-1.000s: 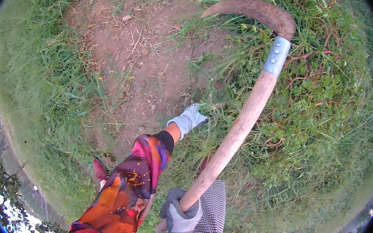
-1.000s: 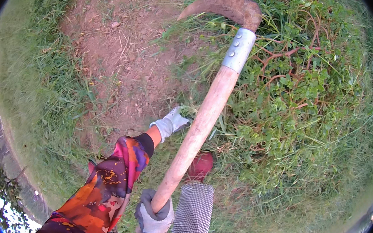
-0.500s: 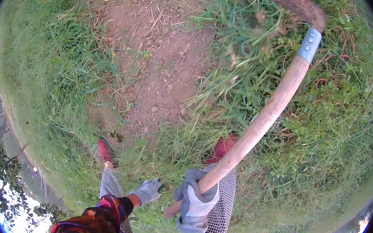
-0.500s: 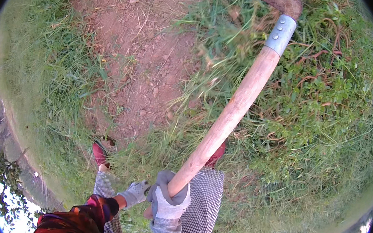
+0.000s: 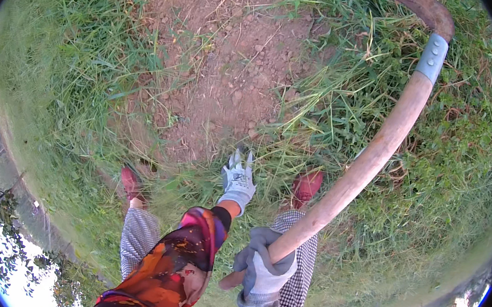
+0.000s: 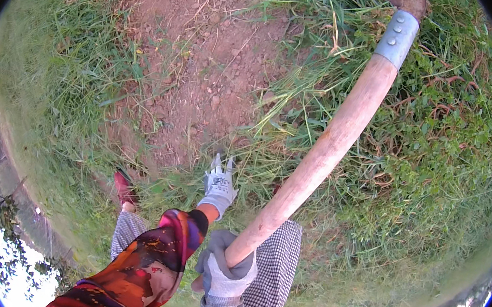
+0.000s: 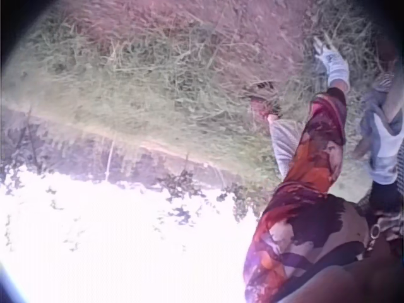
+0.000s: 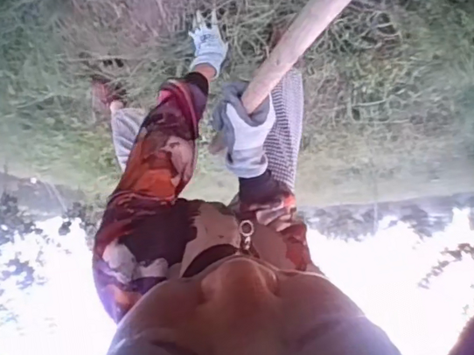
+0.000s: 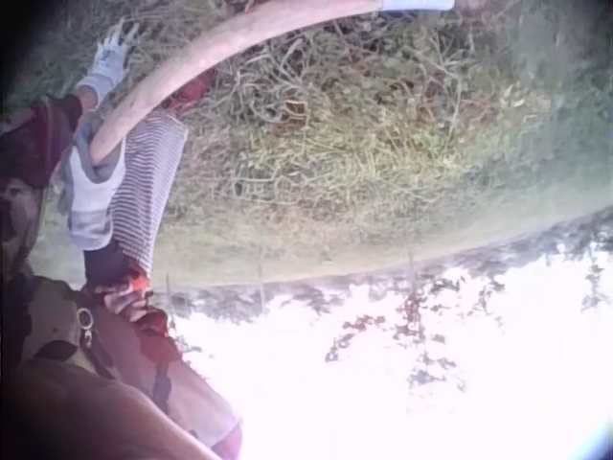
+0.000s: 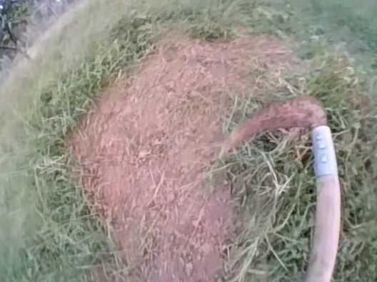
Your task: The person uses a hoe to loosen soil and remove weeds from a grassy area. They repeatedly strike the ground, pull up weeds by hand, and clear patches of vegetation.
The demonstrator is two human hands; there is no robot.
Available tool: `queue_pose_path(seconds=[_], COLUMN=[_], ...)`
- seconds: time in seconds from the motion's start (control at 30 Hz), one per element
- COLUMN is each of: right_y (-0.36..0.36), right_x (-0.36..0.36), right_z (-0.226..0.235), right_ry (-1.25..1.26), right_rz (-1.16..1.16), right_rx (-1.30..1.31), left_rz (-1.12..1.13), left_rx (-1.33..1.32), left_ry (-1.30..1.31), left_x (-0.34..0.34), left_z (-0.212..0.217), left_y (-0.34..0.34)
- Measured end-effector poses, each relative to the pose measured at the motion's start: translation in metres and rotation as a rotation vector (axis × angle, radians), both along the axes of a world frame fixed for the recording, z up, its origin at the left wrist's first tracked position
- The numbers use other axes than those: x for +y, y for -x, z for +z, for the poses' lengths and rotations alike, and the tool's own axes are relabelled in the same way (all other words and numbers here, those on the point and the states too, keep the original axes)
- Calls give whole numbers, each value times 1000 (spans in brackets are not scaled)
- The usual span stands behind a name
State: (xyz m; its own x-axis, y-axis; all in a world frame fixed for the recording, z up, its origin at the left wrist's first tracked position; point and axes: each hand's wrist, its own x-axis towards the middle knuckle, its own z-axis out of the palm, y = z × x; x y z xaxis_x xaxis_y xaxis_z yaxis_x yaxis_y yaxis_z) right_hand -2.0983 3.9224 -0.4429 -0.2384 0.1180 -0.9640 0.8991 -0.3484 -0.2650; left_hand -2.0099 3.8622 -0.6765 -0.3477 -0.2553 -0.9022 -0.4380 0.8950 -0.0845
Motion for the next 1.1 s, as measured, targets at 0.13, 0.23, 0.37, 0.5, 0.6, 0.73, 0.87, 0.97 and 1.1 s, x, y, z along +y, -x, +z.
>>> queue_pose_path(seconds=[0.13, 0.23, 0.37, 0.5, 0.6, 0.73, 0.87, 0.97, 1.1], right_y=[-11, -2, 2, -8, -2, 5, 8, -3, -19], right_x=[11, 7, 0, 1, 7, 2, -12, -9, -15], right_z=[-9, -3, 3, -3, 2, 5, 6, -1, -4], right_ry=[1, -14, -43, -27, 3, -12, 14, 29, -47], right_rz=[47, -1, 32, 49, 70, 15, 22, 12, 93], right_rx=[20, 32, 34, 88, 93, 195, 167, 119, 101], left_rz=[397, 649, 663, 566, 309, 1125, 789, 536, 14], left_rx=[-48, -172, -206, -148, -37, 671, 566, 174, -26], left_ry=[58, 33, -144, -249, -299, -110, 87, -1, -203], left_x=[20, 11, -13, 5, -27, -137, -177, -107, -32], left_z=[-9, -17, -36, 1, 29, 89, 76, 62, 10], left_y=[2, 14, 16, 8, -42, -68, -108, -73, -84])
